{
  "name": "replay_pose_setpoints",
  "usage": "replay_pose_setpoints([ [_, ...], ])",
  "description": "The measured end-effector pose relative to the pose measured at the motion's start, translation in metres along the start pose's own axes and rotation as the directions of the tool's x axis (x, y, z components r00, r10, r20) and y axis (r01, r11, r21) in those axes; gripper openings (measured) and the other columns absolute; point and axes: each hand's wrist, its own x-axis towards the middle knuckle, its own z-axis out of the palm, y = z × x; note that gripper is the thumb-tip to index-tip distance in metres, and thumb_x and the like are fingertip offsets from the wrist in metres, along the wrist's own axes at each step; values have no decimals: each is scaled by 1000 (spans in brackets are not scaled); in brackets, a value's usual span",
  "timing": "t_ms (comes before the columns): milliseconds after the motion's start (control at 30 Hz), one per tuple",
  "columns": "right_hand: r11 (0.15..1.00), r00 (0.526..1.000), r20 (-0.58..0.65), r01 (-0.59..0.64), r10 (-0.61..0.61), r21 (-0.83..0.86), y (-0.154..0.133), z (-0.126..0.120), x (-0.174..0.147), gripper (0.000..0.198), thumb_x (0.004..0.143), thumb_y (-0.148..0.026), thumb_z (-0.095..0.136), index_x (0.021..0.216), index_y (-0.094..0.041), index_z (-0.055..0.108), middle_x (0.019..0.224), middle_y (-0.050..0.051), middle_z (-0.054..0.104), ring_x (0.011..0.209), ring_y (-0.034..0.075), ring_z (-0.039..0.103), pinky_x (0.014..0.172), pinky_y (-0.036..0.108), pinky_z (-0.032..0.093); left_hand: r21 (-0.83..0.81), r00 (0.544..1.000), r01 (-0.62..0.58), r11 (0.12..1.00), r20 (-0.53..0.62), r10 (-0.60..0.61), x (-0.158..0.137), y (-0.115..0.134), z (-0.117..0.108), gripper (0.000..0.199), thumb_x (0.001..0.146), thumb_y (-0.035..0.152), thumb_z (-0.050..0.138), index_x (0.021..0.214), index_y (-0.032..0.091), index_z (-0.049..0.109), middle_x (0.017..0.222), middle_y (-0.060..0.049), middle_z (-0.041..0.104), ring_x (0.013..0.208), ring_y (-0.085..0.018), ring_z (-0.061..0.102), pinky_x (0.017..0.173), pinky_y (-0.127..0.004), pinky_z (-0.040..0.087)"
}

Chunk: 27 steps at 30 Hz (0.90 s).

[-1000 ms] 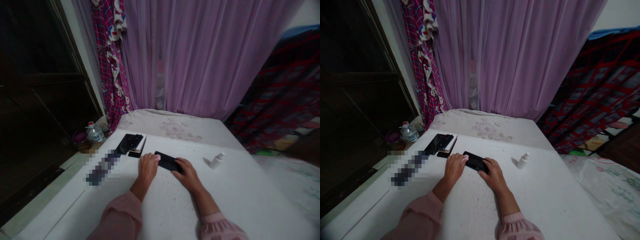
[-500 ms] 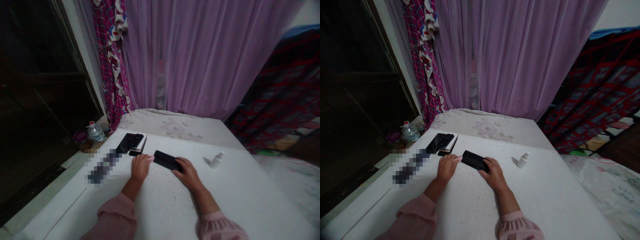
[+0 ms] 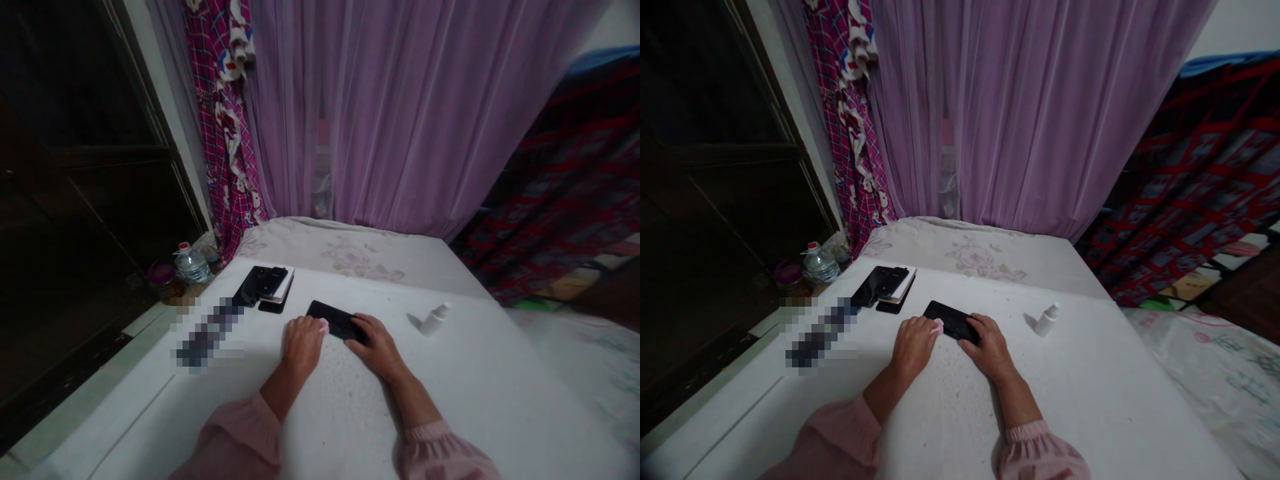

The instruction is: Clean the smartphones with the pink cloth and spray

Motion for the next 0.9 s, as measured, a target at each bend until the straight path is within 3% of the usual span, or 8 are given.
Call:
replay_pose_setpoints([
  [200, 1000, 1000, 16, -1, 1, -12, 2, 1, 0, 43, 72, -33, 70, 112, -18, 67, 123, 14, 62, 115, 30, 57, 99, 50, 46, 4, 994, -100, 995, 41, 100, 10, 9, 2, 17, 97, 26, 48, 95, 23, 65, 90, -3, 65, 88, -21, 56, 80, -35, 36],
  [433, 1000, 1000, 0, 8, -8, -2, 2, 2, -1, 42, 72, -34, 70, 112, -21, 67, 123, 13, 63, 115, 30, 57, 99, 49, 46, 43, 997, 42, 998, 55, -45, 34, -26, -9, 21, 97, 27, 48, 89, 23, 67, 91, -4, 67, 91, -21, 58, 80, -34, 36],
  [567, 1000, 1000, 9, -5, 5, -13, 0, 1, 0, 43, 72, -34, 70, 112, -20, 68, 123, 13, 62, 114, 31, 57, 99, 50, 46, 68, 993, 109, 992, 43, -112, 48, -34, -10, 23, 97, 26, 47, 88, 20, 67, 92, -7, 67, 92, -23, 58, 81, -34, 36],
  [733, 1000, 1000, 13, -9, 10, -21, 1, 1, 0, 42, 72, -35, 70, 112, -22, 68, 122, 12, 63, 114, 30, 58, 99, 50, 46, 73, 986, 161, 984, 27, -163, 59, -21, -3, 23, 96, 26, 45, 92, 19, 67, 95, -8, 67, 94, -24, 58, 82, -36, 36],
  [900, 1000, 1000, 0, -3, 3, 3, 2, 3, -1, 42, 71, -34, 70, 112, -21, 68, 122, 13, 63, 114, 30, 57, 100, 50, 46, 41, 995, 79, 996, 61, -82, 62, 11, 7, 21, 95, 25, 47, 89, 21, 67, 95, -7, 67, 93, -23, 58, 83, -36, 37],
])
